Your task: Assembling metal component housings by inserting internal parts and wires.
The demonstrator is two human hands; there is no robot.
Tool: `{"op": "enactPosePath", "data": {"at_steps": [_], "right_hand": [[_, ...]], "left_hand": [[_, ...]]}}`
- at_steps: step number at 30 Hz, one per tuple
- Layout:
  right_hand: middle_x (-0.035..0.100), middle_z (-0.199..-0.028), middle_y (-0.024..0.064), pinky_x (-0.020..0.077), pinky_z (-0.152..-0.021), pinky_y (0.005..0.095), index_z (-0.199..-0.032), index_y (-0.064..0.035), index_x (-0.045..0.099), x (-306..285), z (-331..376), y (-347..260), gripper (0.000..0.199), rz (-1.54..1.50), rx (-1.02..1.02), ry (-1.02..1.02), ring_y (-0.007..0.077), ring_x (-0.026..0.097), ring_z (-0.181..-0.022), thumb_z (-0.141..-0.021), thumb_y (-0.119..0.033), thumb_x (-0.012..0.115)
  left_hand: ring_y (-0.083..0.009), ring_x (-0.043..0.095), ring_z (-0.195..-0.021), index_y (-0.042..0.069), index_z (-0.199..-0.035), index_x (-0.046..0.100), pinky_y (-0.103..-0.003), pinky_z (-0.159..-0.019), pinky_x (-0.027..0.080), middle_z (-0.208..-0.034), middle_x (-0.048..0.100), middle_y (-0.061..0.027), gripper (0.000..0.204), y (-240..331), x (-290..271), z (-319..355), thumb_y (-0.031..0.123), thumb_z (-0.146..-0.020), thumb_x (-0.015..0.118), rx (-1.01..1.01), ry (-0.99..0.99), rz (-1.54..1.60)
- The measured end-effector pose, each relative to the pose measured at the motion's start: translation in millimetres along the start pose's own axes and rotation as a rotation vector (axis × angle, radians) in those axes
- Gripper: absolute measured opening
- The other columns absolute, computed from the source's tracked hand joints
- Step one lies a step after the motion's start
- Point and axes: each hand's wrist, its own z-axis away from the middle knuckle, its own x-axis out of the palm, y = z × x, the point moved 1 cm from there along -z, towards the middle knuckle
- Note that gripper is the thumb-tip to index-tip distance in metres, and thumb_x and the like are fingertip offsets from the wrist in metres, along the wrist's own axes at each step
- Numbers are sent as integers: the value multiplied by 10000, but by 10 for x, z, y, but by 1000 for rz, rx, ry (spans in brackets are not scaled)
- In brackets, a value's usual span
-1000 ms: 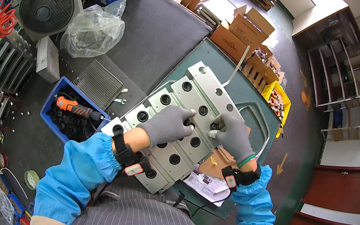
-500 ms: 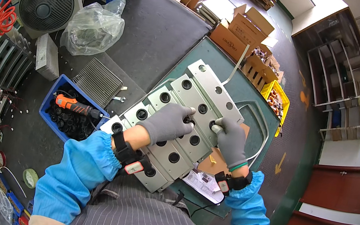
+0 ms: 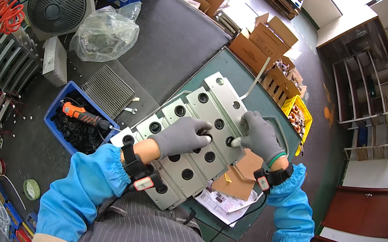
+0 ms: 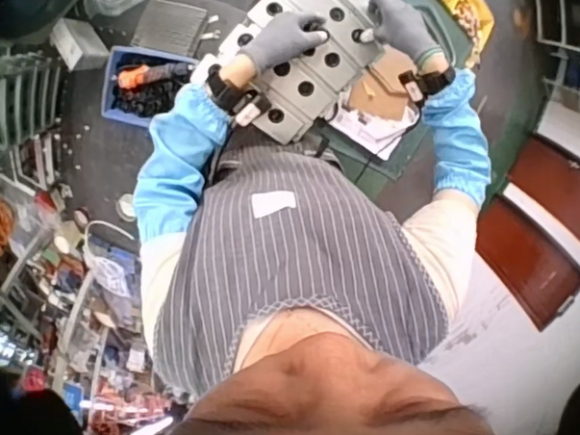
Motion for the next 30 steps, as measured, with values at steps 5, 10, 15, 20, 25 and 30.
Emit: {"op": "enactPosePath", "data": {"at_steps": [5, 10, 15, 20, 25, 30], "right_hand": [[679, -1023, 96, 548, -755, 356, -1156, -71, 665, 30, 272, -196, 448, -416, -111, 86, 211, 686, -817, -784, -222, 863], [697, -869, 58, 520, -695, 269, -1151, -29, 672, 408, 413, -362, 309, -818, -40, 162, 81, 631, -756, -888, -153, 778], [714, -942, 52, 542, -697, 264, -1083, -5, 648, 122, 407, 18, 188, -1089, 57, 378, 106, 660, -801, -925, -77, 720], [738, -983, 114, 575, -761, 296, -1112, -5, 622, 52, 145, 297, 305, -547, 96, 416, 146, 698, -816, -849, -41, 773], [739, -967, 84, 585, -757, 294, -1087, -21, 725, 219, 26, 308, 363, -674, 135, 338, 158, 715, -830, -746, -52, 849], [742, -944, 79, 584, -730, 288, -1112, -15, 717, 270, -18, 274, 384, -693, 166, 353, 145, 709, -804, -756, -74, 851]], "left_hand": [[-109, 610, -851, -19, -1255, 657, -264, -782, 508, -989, 666, -49, 419, 194, 3, 75, 285, -968, 631, -194, -61, 441], [-45, 542, -740, -18, -1268, 614, -196, -683, 480, -936, 614, 5, 423, 113, 199, -44, 296, -985, 633, -141, -65, 570], [-55, 572, -772, 3, -1289, 619, -218, -688, 495, -923, 623, -3, 383, 260, 194, -185, 243, -991, 633, 19, 36, 413], [-251, 692, -850, 123, -1385, 620, -374, -753, 562, -946, 677, -130, 484, 185, 133, -456, 158, -905, 668, 247, 215, -485], [-327, 701, -948, 179, -1421, 584, -443, -808, 573, -1070, 677, -127, 522, 240, 166, -596, 242, -910, 670, 137, 141, -711], [-308, 698, -1001, 173, -1436, 568, -440, -825, 574, -1110, 673, -126, 521, 249, 170, -637, 263, -929, 646, 75, 97, -742]]}}
